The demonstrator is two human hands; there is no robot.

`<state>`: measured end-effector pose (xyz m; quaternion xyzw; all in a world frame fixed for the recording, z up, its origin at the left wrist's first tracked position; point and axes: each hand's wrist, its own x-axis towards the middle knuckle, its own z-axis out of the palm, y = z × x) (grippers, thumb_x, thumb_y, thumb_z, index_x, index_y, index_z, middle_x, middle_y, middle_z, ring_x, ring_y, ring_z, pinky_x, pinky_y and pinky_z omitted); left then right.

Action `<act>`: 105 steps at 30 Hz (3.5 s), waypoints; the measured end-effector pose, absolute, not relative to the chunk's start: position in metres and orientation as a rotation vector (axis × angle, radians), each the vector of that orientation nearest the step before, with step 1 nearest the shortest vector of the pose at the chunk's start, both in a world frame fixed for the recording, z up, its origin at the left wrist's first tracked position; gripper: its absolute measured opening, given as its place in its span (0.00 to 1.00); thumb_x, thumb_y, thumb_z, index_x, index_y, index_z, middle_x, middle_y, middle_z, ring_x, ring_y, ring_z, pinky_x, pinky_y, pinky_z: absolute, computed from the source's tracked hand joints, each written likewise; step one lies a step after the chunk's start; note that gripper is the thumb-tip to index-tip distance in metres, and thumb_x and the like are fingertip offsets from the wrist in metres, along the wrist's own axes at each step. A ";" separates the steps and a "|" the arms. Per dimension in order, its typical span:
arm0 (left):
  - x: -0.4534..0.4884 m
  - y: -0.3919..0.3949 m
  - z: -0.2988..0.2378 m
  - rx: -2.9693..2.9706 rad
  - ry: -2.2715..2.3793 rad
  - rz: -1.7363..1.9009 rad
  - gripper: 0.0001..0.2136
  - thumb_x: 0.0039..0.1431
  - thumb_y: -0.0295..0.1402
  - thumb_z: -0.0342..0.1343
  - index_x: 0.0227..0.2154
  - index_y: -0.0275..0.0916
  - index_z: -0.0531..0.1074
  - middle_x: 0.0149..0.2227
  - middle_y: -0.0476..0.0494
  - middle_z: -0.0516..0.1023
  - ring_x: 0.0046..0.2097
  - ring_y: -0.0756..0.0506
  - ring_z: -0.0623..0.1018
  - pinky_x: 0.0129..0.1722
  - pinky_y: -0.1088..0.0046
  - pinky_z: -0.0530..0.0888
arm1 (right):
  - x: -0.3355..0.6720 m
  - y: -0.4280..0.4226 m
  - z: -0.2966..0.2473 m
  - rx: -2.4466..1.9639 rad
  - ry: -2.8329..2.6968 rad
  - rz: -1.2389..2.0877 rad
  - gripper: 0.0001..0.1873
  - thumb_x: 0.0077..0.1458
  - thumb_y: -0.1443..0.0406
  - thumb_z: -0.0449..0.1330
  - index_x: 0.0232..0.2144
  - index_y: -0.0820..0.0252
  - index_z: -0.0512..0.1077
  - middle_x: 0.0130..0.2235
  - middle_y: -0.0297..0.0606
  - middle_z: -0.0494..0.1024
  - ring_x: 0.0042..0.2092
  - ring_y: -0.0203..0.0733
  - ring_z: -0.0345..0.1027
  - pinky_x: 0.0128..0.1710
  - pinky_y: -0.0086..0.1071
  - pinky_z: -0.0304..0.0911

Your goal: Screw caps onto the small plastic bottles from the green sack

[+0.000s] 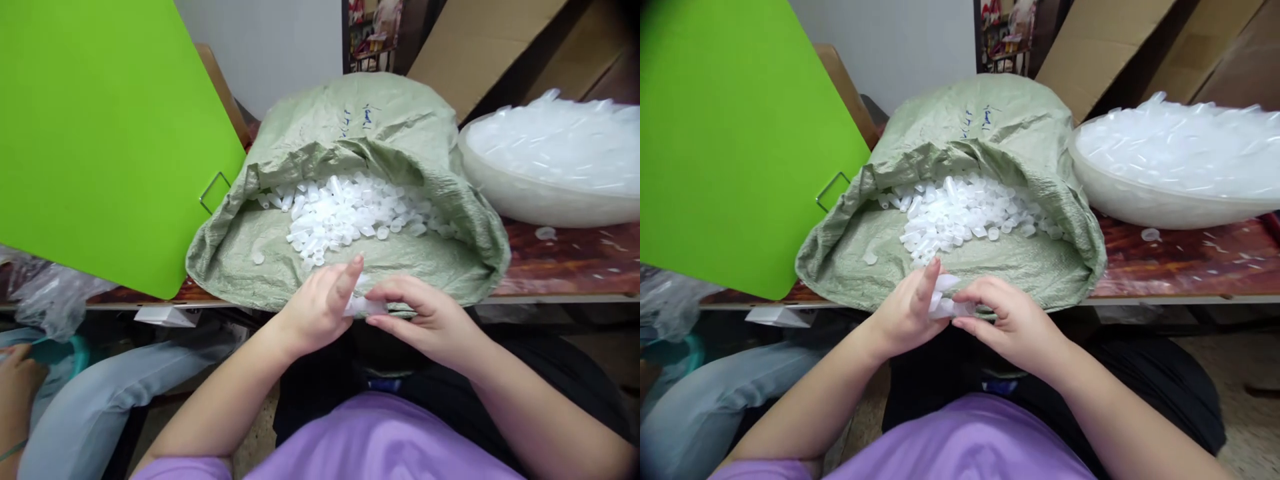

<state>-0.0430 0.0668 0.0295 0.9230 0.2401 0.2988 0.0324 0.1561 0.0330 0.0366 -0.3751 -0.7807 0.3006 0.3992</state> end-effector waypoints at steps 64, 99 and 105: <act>0.001 0.001 -0.062 0.716 0.762 0.134 0.30 0.31 0.29 0.70 0.40 0.37 0.64 0.34 0.49 0.71 0.33 0.52 0.72 0.37 0.71 0.68 | 0.189 -0.037 -0.034 -1.379 -1.433 1.995 0.15 0.54 0.56 0.56 0.35 0.62 0.70 0.29 0.35 0.75 0.30 0.34 0.67 0.30 0.28 0.64; -0.017 0.015 -0.018 1.261 1.159 0.138 0.14 0.40 0.32 0.63 0.31 0.35 0.68 0.24 0.53 0.68 0.22 0.56 0.65 0.21 0.82 0.62 | 0.187 -0.034 -0.062 -1.368 -1.071 1.795 0.30 0.46 0.46 0.59 0.46 0.59 0.65 0.38 0.40 0.76 0.35 0.37 0.69 0.34 0.30 0.65; -0.017 0.017 -0.021 1.316 1.150 0.149 0.13 0.40 0.32 0.63 0.30 0.35 0.68 0.25 0.51 0.69 0.25 0.54 0.66 0.23 0.81 0.63 | 0.198 -0.030 -0.068 -1.465 -1.271 1.828 0.23 0.54 0.47 0.51 0.29 0.61 0.70 0.21 0.33 0.69 0.22 0.33 0.62 0.24 0.30 0.63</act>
